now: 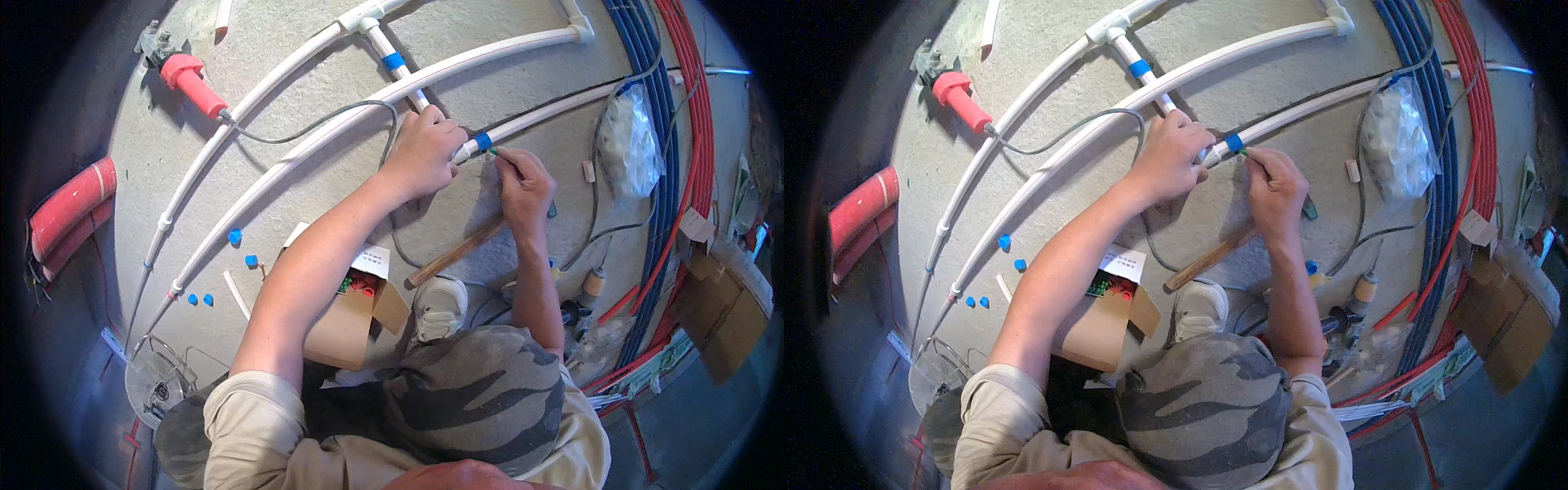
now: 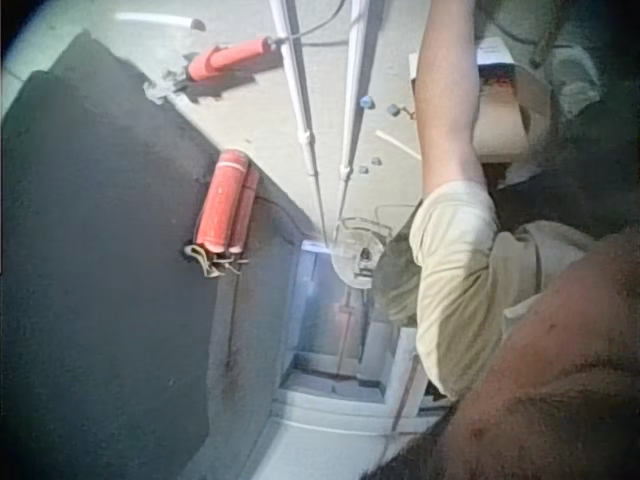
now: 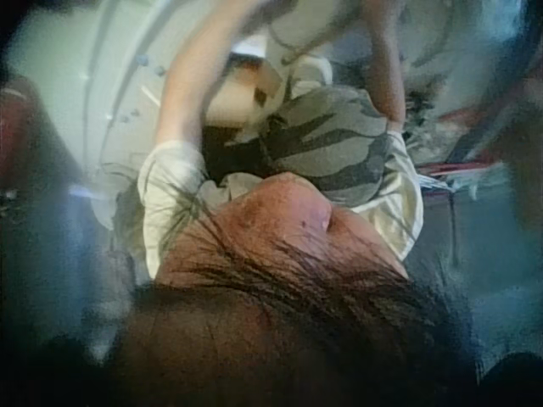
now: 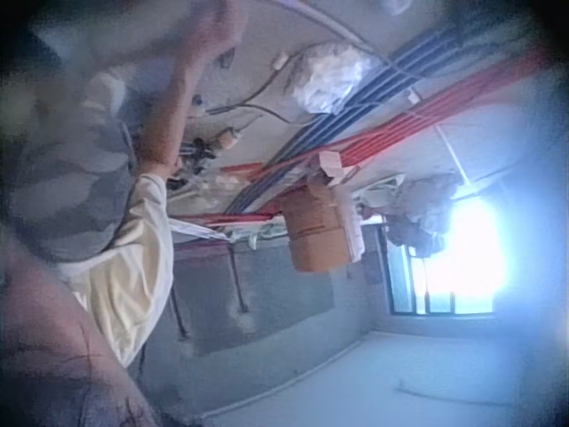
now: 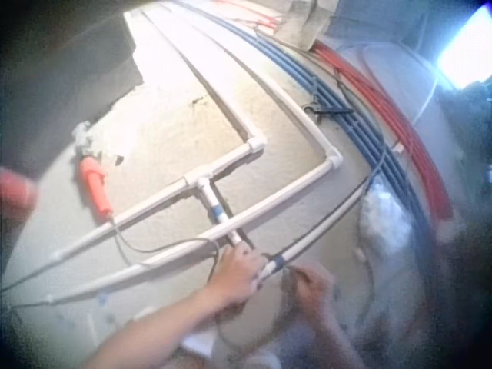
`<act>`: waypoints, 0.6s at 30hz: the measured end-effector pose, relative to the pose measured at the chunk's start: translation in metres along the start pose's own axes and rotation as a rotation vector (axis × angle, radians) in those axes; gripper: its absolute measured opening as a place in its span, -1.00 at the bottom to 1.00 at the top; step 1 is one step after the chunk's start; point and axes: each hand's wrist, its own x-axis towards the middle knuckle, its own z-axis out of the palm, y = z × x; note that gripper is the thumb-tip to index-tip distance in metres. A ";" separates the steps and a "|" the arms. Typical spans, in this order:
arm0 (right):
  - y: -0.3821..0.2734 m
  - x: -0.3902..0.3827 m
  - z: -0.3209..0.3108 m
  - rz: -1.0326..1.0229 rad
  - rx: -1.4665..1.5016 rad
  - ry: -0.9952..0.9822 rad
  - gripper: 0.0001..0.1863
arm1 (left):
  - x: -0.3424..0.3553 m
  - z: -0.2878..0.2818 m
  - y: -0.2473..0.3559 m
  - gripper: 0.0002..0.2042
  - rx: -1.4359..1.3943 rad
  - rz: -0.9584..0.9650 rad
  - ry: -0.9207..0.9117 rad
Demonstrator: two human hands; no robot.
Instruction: The person installs white PVC pipes on the floor, using a hammer to secure blue clips and a power drill to fasten the pipes. They handle pipe segments, clips, and tools while assembling the structure.
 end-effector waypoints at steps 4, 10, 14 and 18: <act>-0.006 0.006 0.005 0.052 -0.069 -0.051 -0.86 | -0.002 0.000 -0.002 -0.53 -0.002 -0.017 -0.011; -0.015 0.018 0.001 0.022 -0.262 -0.176 -0.83 | -0.001 0.003 -0.003 -0.53 -0.005 -0.011 -0.007; -0.018 0.024 0.003 0.004 -0.316 -0.212 -0.78 | -0.001 0.004 -0.004 -0.56 -0.003 -0.004 0.000; -0.017 0.027 0.008 -0.002 -0.359 -0.247 -0.79 | -0.002 0.004 -0.003 -0.59 -0.002 0.001 0.014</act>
